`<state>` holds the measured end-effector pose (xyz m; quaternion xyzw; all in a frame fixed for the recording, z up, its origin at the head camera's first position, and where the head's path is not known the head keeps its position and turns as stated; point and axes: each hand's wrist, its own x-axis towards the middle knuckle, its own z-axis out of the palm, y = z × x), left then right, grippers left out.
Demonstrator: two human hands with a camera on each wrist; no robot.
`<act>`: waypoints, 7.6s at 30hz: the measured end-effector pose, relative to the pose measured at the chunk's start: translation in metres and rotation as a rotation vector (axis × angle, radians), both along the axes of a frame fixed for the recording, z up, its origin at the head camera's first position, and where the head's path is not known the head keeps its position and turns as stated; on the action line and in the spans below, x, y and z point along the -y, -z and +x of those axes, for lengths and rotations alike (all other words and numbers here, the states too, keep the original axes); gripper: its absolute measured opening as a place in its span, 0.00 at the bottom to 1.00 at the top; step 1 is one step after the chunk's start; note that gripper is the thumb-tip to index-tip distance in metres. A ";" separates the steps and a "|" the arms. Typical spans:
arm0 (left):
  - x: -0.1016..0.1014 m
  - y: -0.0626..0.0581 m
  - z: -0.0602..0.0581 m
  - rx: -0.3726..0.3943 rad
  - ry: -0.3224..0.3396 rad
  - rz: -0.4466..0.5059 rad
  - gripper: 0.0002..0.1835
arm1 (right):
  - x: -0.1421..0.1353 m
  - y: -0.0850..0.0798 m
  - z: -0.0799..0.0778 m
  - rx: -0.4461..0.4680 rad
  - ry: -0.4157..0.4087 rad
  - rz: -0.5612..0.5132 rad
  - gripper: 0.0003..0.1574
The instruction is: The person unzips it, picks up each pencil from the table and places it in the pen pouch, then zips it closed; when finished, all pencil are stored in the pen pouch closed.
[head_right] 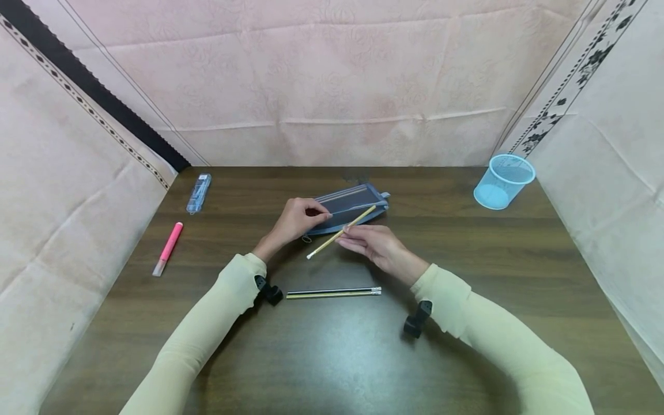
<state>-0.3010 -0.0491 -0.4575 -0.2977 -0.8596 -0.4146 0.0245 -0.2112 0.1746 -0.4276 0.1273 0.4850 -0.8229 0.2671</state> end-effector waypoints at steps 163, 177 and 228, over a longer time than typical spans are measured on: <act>0.004 -0.004 0.001 0.046 -0.001 -0.006 0.08 | 0.004 -0.004 -0.004 0.058 -0.001 -0.009 0.11; 0.003 -0.003 0.002 0.049 -0.014 -0.008 0.07 | 0.005 0.009 -0.035 0.132 0.119 0.051 0.19; 0.003 -0.003 0.004 0.034 -0.029 -0.028 0.07 | 0.023 0.011 -0.046 0.075 0.092 -0.020 0.31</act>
